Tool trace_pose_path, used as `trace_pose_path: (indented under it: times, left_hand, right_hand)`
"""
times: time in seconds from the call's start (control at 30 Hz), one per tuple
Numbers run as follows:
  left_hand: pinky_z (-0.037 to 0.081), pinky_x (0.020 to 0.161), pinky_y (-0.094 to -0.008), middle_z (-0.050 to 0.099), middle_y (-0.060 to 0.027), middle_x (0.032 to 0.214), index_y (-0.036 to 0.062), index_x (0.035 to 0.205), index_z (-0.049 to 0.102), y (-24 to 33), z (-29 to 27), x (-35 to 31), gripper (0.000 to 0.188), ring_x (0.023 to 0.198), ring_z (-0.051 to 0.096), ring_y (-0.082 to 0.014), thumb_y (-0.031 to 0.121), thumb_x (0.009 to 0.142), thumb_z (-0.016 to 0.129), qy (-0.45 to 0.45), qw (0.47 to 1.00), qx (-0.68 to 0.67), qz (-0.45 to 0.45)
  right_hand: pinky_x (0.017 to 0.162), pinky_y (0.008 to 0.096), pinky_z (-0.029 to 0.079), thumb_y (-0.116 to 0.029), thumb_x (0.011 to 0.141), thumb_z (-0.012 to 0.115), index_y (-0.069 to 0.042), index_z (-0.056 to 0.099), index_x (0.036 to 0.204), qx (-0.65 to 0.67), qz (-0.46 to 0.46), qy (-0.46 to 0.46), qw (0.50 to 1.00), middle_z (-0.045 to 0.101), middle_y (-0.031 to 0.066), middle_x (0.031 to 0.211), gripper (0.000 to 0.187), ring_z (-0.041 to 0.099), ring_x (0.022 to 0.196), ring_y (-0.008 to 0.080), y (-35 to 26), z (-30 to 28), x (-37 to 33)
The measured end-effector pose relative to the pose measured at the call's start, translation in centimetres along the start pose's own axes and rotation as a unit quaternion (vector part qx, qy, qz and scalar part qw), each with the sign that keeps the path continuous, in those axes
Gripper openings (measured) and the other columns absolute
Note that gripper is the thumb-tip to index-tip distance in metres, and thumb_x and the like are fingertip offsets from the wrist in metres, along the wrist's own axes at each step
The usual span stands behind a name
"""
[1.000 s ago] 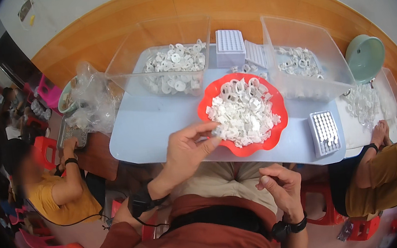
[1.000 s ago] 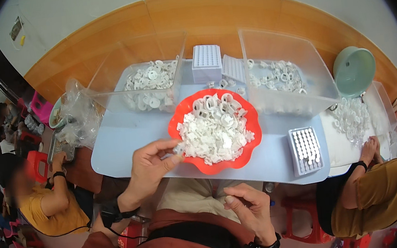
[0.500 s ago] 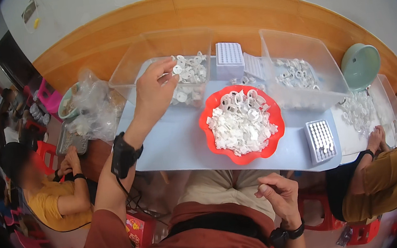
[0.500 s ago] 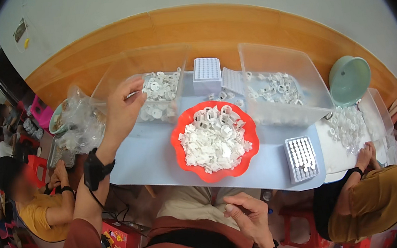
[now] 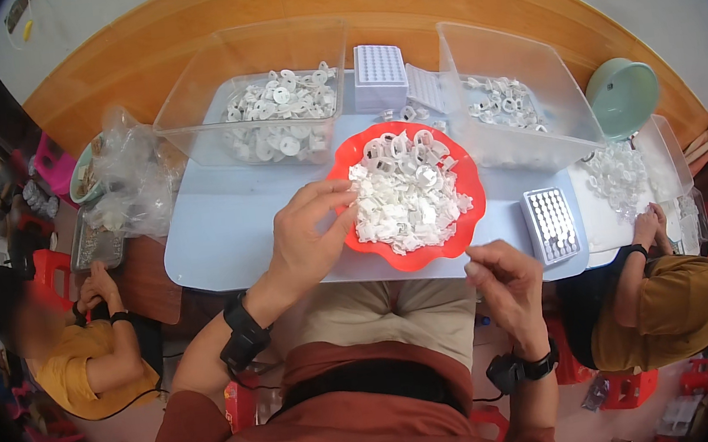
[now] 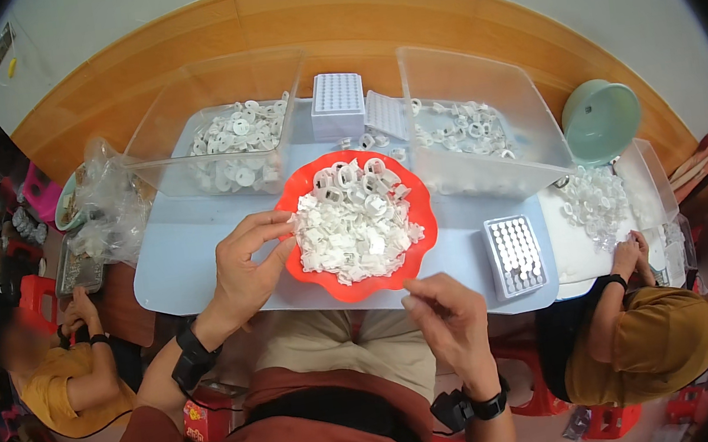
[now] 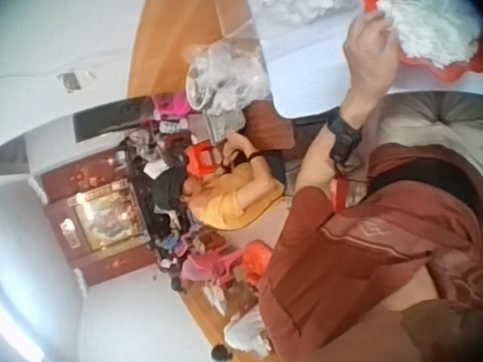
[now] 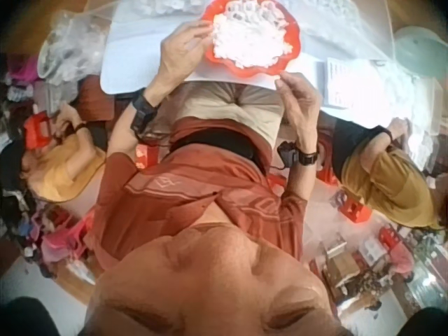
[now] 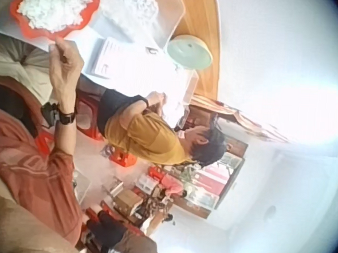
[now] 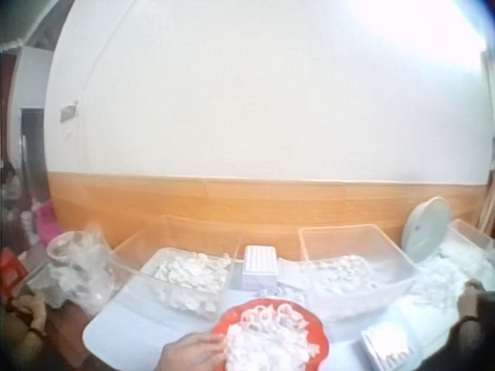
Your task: Manually assembling small white plastic components at a production table.
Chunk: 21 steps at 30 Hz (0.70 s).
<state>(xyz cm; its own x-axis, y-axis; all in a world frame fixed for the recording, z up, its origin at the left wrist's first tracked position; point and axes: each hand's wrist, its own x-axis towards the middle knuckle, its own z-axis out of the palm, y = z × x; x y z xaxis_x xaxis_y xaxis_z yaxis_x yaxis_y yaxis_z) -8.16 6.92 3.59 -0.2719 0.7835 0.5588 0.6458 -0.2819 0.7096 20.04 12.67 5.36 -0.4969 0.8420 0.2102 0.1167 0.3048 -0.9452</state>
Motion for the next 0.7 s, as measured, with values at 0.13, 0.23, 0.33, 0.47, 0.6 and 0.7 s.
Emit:
trace_pose_path:
  times: [0.13, 0.23, 0.33, 0.47, 0.6, 0.7]
  left_hand:
    - [0.053, 0.088, -0.0342, 0.069, -0.0156, 0.110, 0.0003, 0.102, 0.072, 0.0, 0.7, -1.4, 0.019, 0.101, 0.067, -0.0280, 0.002, 0.083, 0.072, 0.016, 1.000, 0.021, 0.015]
    - [0.053, 0.087, -0.0348, 0.069, -0.0148, 0.109, 0.0007, 0.100, 0.071, 0.0, 1.1, -2.0, 0.017, 0.100, 0.067, -0.0278, 0.001, 0.083, 0.072, 0.040, 0.998, 0.033, 0.028]
    - [0.053, 0.085, -0.0346, 0.069, -0.0142, 0.107, 0.0012, 0.098, 0.071, 0.0, 1.5, -2.6, 0.017, 0.098, 0.066, -0.0274, -0.001, 0.082, 0.073, 0.063, 0.997, 0.034, 0.043]
    - [0.053, 0.084, -0.0350, 0.069, -0.0138, 0.105, 0.0012, 0.097, 0.069, 0.0, 1.6, -3.3, 0.016, 0.098, 0.066, -0.0278, -0.003, 0.081, 0.074, 0.074, 0.996, 0.018, 0.043]
    - [0.054, 0.083, -0.0354, 0.069, -0.0136, 0.103, 0.0008, 0.096, 0.068, 0.2, 1.6, -3.8, 0.016, 0.097, 0.066, -0.0279, -0.004, 0.081, 0.073, 0.077, 0.996, 0.005, 0.039]
    - [0.054, 0.083, -0.0347, 0.069, -0.0137, 0.103, 0.0006, 0.096, 0.068, 0.1, 1.7, -3.8, 0.016, 0.096, 0.066, -0.0272, -0.004, 0.081, 0.073, 0.082, 0.996, -0.019, 0.041]
  right_hand:
    - [0.063, 0.0283, 0.049, 0.001, 0.085, 0.071, 0.002, 0.068, 0.104, -0.145, -0.072, 0.005, 0.987, 0.065, 0.0107, 0.084, 0.019, 0.061, 0.069, 0.0162, -0.8, -0.2, 3.3]
    - [0.061, 0.0321, 0.050, -0.001, 0.083, 0.071, 0.000, 0.069, 0.102, -0.218, -0.103, -0.001, 0.970, 0.065, 0.0144, 0.086, 0.019, 0.063, 0.066, 0.0249, -1.9, 0.3, 6.2]
    - [0.067, 0.0413, 0.050, -0.010, 0.084, 0.070, -0.003, 0.070, 0.103, -0.331, -0.142, 0.001, 0.933, 0.068, 0.0129, 0.095, 0.020, 0.065, 0.076, 0.0342, -0.9, 0.2, 9.1]
    - [0.071, 0.0434, 0.051, -0.014, 0.086, 0.069, -0.004, 0.071, 0.101, -0.392, -0.147, -0.001, 0.908, 0.068, 0.0129, 0.097, 0.018, 0.066, 0.081, 0.0357, -0.1, 1.1, 12.1]
    - [0.074, 0.0446, 0.052, -0.018, 0.088, 0.065, -0.005, 0.072, 0.097, -0.446, -0.088, -0.013, 0.891, 0.068, 0.0132, 0.097, 0.017, 0.066, 0.084, 0.0366, 0.9, 2.1, 13.5]
    - [0.075, 0.0455, 0.052, -0.018, 0.089, 0.063, -0.005, 0.073, 0.096, -0.460, -0.077, -0.011, 0.884, 0.068, 0.0140, 0.097, 0.017, 0.066, 0.085, 0.0372, 1.7, 2.3, 14.0]
